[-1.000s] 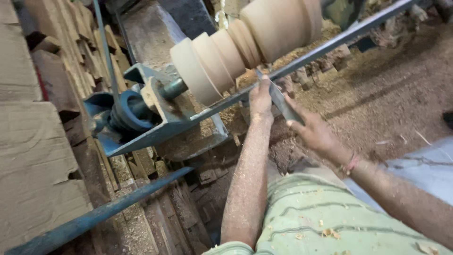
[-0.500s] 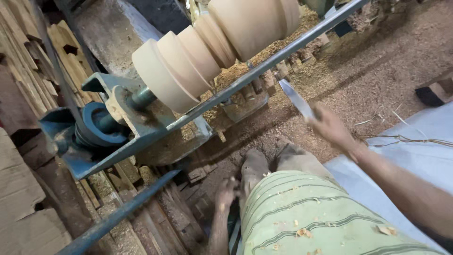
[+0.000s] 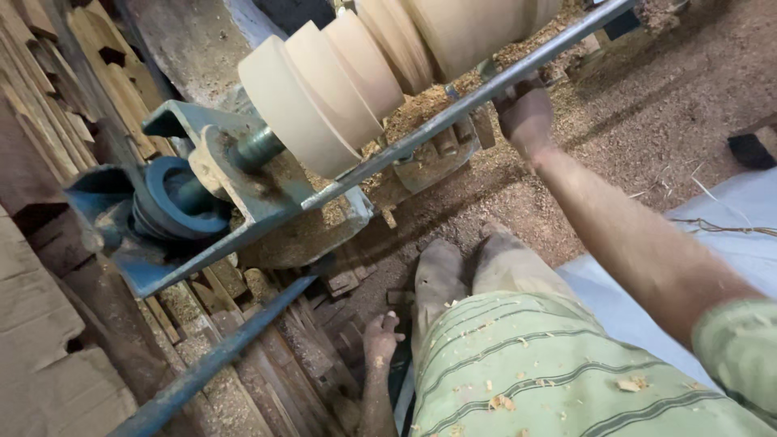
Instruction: The person stands at a wood lathe shaping a spinning wooden workpiece. They first hold a paper template and pencil against the rotating wood to mark a line, then use a hand chisel against the wood to cut it, producing wood shavings that fall onto their arms and the floor.
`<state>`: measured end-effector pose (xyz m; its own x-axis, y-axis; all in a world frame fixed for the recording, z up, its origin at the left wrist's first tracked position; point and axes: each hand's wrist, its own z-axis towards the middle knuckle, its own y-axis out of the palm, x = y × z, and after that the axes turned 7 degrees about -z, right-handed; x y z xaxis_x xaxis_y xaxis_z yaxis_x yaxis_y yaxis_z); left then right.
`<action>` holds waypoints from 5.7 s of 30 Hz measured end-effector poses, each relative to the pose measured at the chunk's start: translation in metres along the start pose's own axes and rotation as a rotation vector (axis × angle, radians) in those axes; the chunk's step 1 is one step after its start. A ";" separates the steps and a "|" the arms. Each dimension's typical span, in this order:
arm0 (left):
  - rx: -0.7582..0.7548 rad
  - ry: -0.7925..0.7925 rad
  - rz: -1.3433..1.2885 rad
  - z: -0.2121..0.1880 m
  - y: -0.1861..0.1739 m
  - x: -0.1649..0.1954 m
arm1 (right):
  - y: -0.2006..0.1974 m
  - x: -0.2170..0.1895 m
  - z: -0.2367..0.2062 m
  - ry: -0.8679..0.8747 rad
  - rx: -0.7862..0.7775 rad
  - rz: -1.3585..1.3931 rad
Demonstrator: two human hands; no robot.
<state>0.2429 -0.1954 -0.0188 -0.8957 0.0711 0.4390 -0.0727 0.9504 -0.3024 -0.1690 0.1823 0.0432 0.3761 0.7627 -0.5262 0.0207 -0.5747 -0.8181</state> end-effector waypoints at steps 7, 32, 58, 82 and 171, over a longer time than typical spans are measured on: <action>-0.049 -0.047 0.124 0.005 -0.010 0.011 | -0.006 0.012 -0.091 -0.026 -0.138 0.108; -0.339 0.411 0.410 -0.017 0.122 0.205 | -0.119 0.021 -0.214 0.272 -0.672 0.093; -0.391 0.313 -0.874 -0.104 0.235 0.420 | -0.178 -0.024 -0.184 -0.345 -0.356 0.153; -0.595 0.366 -1.110 -0.069 0.266 0.401 | -0.227 -0.044 -0.165 0.088 -0.692 0.192; -0.119 0.419 -1.010 -0.110 0.313 0.449 | -0.255 0.013 -0.094 -0.150 -0.840 0.213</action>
<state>-0.1336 0.1671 0.1769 -0.2260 -0.6800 0.6975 -0.6258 0.6501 0.4310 -0.0826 0.3113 0.2671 0.3252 0.6116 -0.7212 0.6613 -0.6923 -0.2889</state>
